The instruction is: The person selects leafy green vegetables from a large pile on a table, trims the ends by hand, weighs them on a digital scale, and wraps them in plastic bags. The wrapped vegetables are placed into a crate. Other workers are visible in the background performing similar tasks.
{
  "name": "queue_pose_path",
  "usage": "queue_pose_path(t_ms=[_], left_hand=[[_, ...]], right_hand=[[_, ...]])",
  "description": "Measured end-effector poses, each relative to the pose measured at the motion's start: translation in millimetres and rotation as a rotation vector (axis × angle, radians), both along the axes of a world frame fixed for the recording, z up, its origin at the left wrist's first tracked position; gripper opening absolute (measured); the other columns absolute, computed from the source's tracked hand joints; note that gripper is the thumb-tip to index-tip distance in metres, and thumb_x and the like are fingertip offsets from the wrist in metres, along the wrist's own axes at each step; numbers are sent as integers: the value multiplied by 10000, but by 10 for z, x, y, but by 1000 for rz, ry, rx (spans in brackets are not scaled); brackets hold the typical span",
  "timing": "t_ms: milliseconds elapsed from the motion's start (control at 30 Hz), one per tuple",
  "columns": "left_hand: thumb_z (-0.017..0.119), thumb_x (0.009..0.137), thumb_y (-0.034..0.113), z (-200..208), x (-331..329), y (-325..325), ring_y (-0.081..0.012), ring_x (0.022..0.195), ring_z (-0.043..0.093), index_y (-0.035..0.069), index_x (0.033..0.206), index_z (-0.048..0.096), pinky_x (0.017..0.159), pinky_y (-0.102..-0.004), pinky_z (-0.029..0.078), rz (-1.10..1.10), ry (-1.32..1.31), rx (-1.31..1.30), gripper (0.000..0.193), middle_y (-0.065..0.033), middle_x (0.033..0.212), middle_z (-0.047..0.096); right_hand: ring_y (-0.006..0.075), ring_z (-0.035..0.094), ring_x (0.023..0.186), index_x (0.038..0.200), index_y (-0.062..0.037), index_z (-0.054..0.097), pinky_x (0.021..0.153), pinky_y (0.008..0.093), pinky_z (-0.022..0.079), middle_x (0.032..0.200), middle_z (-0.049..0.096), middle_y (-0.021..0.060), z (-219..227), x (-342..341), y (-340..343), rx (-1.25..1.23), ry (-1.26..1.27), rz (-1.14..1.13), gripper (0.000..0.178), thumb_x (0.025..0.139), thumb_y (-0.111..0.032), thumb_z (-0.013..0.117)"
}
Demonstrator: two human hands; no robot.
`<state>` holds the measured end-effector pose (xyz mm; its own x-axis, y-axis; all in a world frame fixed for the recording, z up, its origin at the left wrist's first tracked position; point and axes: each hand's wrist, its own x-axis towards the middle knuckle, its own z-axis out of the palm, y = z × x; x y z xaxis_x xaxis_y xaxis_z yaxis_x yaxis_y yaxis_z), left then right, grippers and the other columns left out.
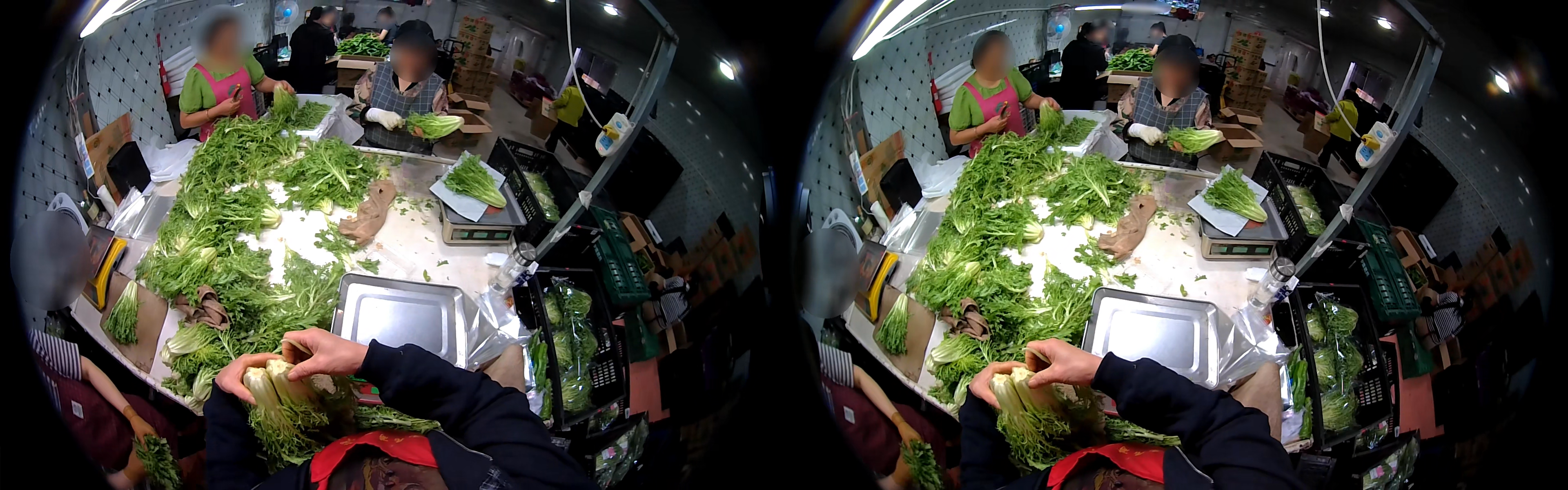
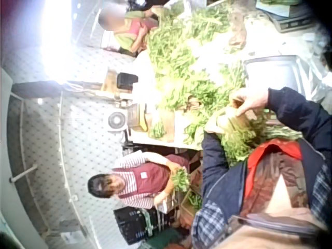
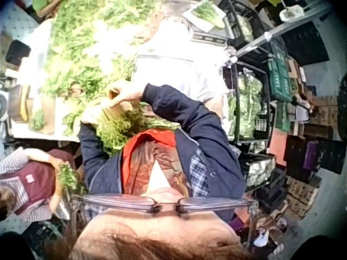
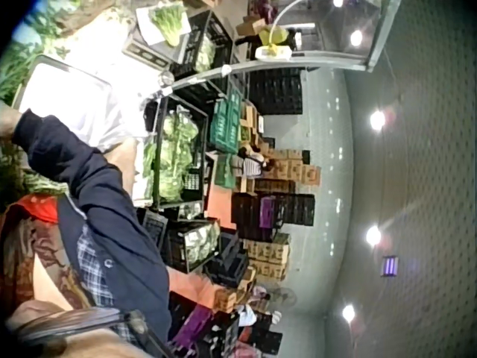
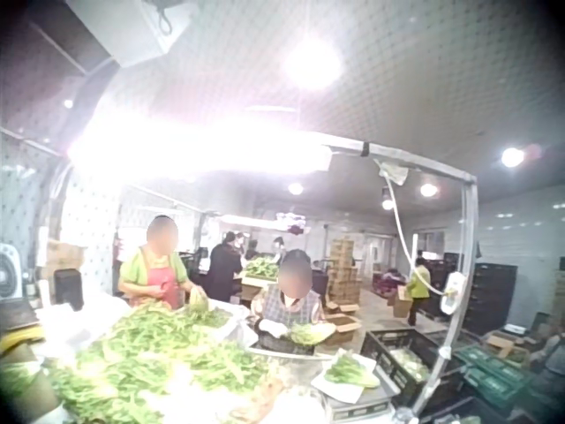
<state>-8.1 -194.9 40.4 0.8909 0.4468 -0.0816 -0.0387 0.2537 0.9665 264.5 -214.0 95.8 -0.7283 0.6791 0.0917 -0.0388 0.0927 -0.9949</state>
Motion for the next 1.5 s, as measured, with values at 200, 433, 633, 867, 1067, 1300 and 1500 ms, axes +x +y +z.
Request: queue_pose_path(t_ms=[200,433,633,867,1067,1300,1500], left_hand=[[888,533,208,137,-44,-90,-176,1129,567,-50,1355,439,961,-322,437,-17,64,76,972,-114,1248,587],[883,537,163,246,-42,-179,-175,1127,559,-46,1351,445,965,-318,432,49,110,107,948,-100,1244,581],[898,529,181,325,-48,-297,-170,1103,557,-43,1339,450,957,-319,437,177,175,209,952,-91,1229,578],[890,542,218,387,-357,-440,-261,1122,585,-60,1315,454,1088,-452,361,458,-102,295,930,-157,1230,588],[876,565,222,743,-903,-657,-256,1106,590,-40,1323,443,1029,-434,410,502,15,527,912,-160,1182,598],[860,591,227,985,-1077,-828,-251,1086,596,-17,1333,430,960,-413,466,555,117,593,891,-163,1127,611],[891,484,205,430,-721,-763,-231,1051,601,-11,1337,411,919,-386,496,763,-10,372,1002,-146,1126,604]], right_hand=[[81,459,682,835,-30,530,605,273,395,720,517,-8,3,-62,-61,-30,-18,38,256,815,-167,746],[218,510,640,841,-11,513,598,359,402,690,527,106,53,-112,-133,279,-190,-107,301,790,-200,742],[383,539,660,838,-5,483,607,433,418,710,552,186,9,-123,-191,436,-333,-261,319,797,-216,719],[358,572,638,844,-8,455,579,413,437,695,551,183,66,172,-36,407,-317,-578,282,834,-167,687],[259,507,582,823,-4,453,567,366,426,656,514,136,125,443,231,441,-280,-848,254,836,-137,669],[202,484,573,789,-14,450,554,348,417,639,513,105,-110,427,603,435,-217,-995,285,828,-162,691],[285,577,1033,1282,20,446,898,391,471,1171,549,229,235,-43,663,589,-101,-871,572,831,-224,698]])
